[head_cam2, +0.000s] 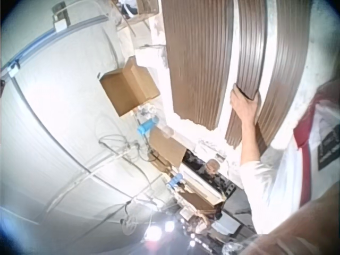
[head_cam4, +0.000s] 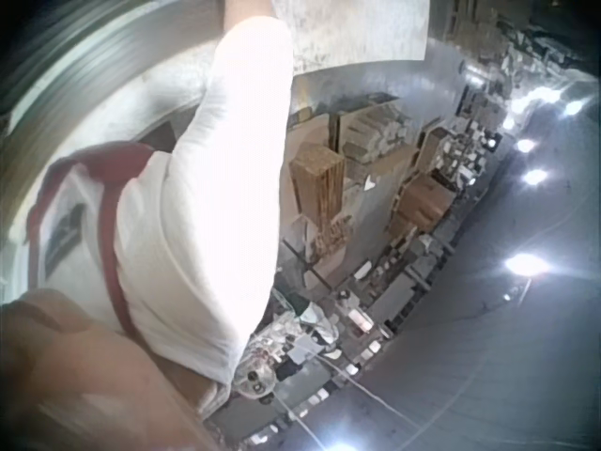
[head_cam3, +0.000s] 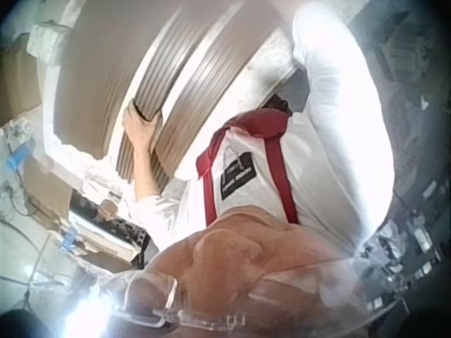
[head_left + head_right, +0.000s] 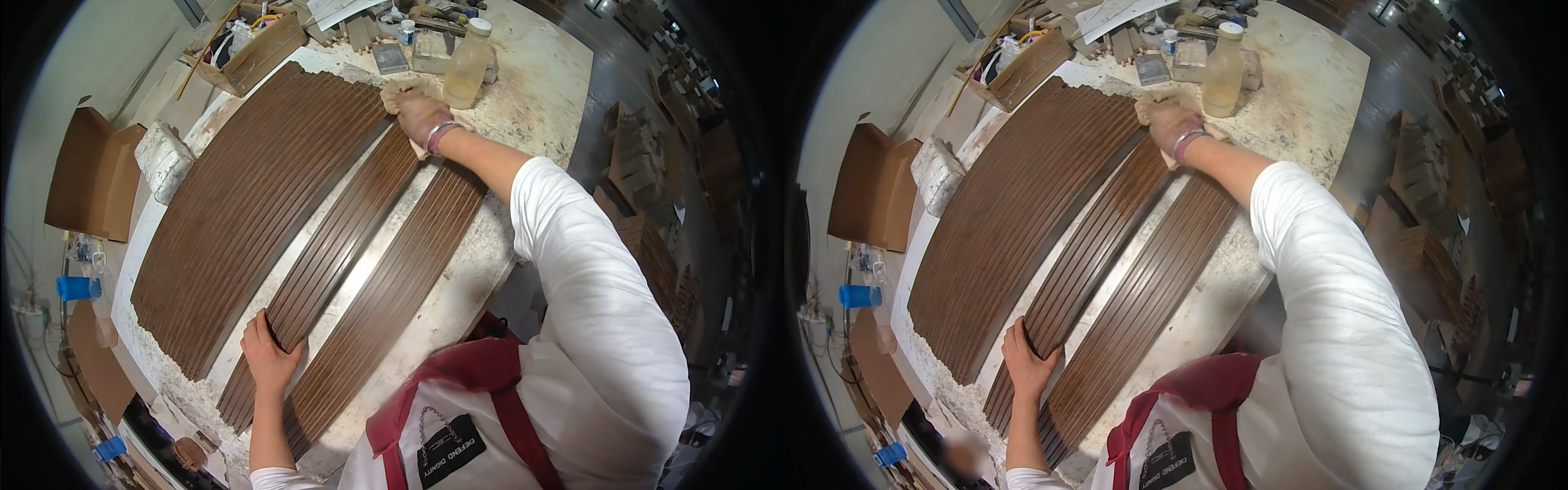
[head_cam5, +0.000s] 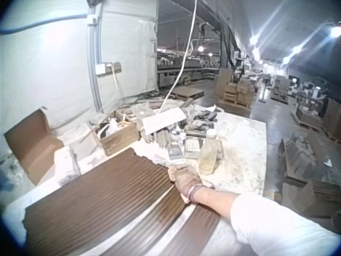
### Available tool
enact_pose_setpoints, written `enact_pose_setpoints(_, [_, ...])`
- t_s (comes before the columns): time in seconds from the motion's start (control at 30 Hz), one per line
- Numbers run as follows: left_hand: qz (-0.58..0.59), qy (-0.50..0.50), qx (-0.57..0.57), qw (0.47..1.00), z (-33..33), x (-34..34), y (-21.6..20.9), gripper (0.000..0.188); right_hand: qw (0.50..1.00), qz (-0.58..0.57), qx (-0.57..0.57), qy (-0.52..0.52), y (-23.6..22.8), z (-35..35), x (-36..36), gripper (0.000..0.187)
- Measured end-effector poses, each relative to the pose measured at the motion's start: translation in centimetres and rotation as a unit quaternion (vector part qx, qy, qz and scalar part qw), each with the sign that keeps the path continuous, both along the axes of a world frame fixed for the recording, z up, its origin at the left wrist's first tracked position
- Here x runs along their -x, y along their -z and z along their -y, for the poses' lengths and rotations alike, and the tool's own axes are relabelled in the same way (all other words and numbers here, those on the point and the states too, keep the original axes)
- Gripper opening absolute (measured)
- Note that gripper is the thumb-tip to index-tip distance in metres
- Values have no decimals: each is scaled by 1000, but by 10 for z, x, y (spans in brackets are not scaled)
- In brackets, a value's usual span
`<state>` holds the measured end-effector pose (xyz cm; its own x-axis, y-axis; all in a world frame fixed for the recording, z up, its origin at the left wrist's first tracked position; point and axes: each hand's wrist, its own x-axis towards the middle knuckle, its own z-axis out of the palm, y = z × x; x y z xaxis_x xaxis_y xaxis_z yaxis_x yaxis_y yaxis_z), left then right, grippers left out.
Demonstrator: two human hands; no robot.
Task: The person applies a liquid from a plastic bottle onto a cloth and wipes the surface of several wooden strips on a workbench.
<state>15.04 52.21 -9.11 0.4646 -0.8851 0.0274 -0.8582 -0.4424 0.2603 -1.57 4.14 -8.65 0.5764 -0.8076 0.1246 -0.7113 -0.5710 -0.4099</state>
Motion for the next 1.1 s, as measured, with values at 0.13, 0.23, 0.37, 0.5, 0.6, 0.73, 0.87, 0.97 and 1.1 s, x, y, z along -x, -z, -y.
enact_pose_setpoints(0.13, [7, -19, -12, 1000, -5, 4, 0, 94, 929, 344, -42, -130, -2, -91, -34, 10])
enact_pose_setpoints(0.23, [21, -1, 0, 1000, -7, 1, 3, 94, 931, 329, -115, -106, -12, -86, -25, 15])
enact_pose_setpoints(0.37, [2, -2, 2, 1000, 0, 1, -1, 94, 979, -186, -56, 55, -47, 9, 12, 29])
enact_pose_setpoints(0.5, [17, 1, 6, 1000, 0, 3, 1, 93, 990, -131, -27, 36, -67, 27, 38, 38])
enact_pose_setpoints(0.6, [25, -9, -7, 1000, -9, 6, 4, 94, 989, -123, -48, -62, -78, -49, 19, 37])
enact_pose_setpoints(0.73, [49, 3, 14, 999, 0, 0, 4, 92, 978, 66, -128, -154, -5, -108, 1, 24])
enact_pose_setpoints(0.87, [24, -13, 0, 1000, 1, 4, -5, 89, 759, 248, -570, -195, -25, -194, -39, 14])
enact_pose_setpoints(0.97, [18, -13, 3, 1000, 3, 3, -7, 88, 559, 348, -698, -281, -20, -234, -59, 9])
enact_pose_setpoints(1.1, [20, -12, 34, 999, 0, 5, -7, 86, 840, 358, -249, -323, 24, -110, -43, 17])
